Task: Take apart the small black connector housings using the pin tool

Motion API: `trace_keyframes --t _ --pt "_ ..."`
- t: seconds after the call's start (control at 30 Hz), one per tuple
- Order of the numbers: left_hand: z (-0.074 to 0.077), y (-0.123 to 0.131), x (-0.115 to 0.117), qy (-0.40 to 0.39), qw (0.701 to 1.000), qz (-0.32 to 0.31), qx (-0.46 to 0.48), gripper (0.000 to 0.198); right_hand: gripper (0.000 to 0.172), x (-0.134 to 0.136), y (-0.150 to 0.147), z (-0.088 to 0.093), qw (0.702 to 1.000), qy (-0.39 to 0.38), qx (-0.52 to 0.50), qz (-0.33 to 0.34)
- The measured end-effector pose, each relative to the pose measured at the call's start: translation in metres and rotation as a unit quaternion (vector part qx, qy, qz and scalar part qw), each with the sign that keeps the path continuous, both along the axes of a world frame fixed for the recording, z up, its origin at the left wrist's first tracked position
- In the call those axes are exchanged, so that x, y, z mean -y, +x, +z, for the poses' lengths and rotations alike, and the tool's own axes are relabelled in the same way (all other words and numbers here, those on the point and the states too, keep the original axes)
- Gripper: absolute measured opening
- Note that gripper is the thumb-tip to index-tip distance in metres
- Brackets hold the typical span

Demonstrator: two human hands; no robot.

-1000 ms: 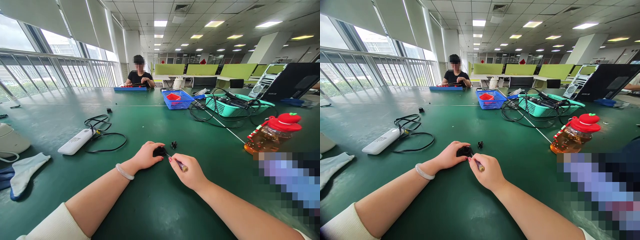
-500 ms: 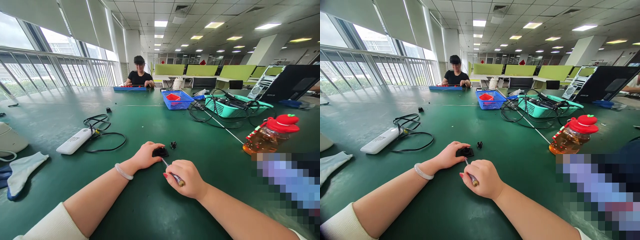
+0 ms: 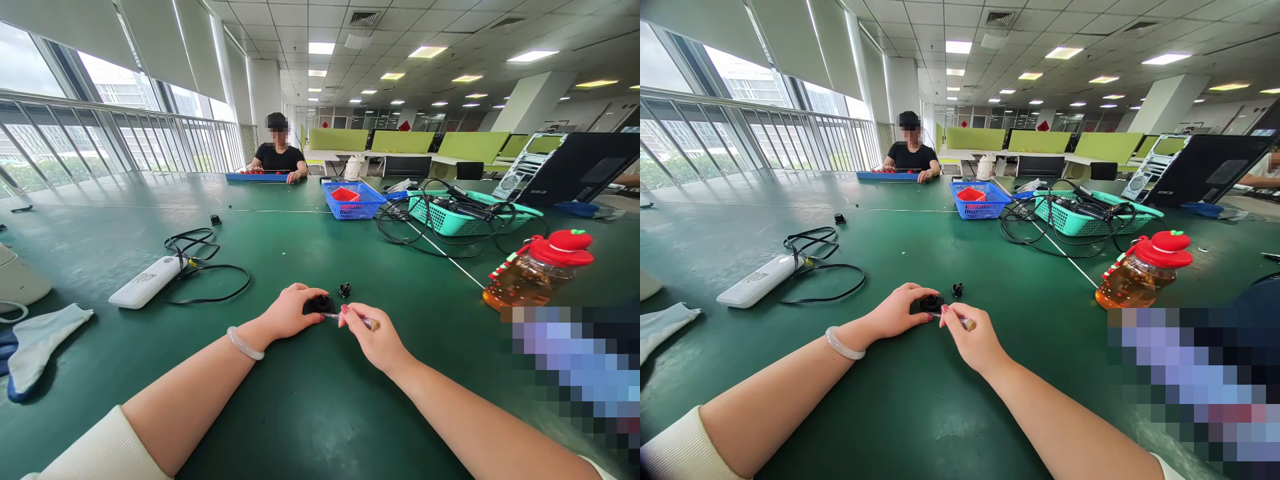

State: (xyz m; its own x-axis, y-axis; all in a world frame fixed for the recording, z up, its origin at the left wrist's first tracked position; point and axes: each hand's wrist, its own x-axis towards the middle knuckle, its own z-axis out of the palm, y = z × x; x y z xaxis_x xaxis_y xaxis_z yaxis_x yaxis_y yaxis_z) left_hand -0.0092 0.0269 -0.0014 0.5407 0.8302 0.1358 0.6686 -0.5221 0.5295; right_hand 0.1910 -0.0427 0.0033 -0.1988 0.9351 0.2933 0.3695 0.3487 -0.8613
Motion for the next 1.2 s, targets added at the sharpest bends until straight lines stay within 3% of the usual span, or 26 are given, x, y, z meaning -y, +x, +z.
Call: trace_keyframes --t 0.07,0.17,0.3,0.5,0.77,1.2 --pt "-0.001 0.0 0.0 0.004 1.0 -0.003 -0.001 0.051 0.037 0.006 -0.002 0.0 0.993 0.079 0.08 0.037" --pt "-0.002 0.001 -0.001 0.01 1.0 -0.004 -0.001 0.05 0.028 0.015 -0.005 0.0 0.952 0.235 0.184 0.067" --pt "-0.002 0.001 0.0 0.012 1.0 -0.01 0.003 0.046 0.024 0.02 -0.006 0.001 0.909 0.352 0.221 0.034" --pt "0.003 0.001 0.003 0.017 1.0 -0.012 0.002 0.047 0.034 0.009 -0.001 0.0 0.922 0.317 0.216 -0.057" --pt "0.0 0.001 0.003 0.025 0.999 -0.023 -0.001 0.048 0.03 0.011 -0.002 -0.003 0.91 0.347 0.224 -0.034" --pt "0.005 0.002 0.007 0.06 0.998 -0.026 0.02 0.045 0.036 0.01 -0.002 -0.002 0.934 0.274 0.231 -0.012"
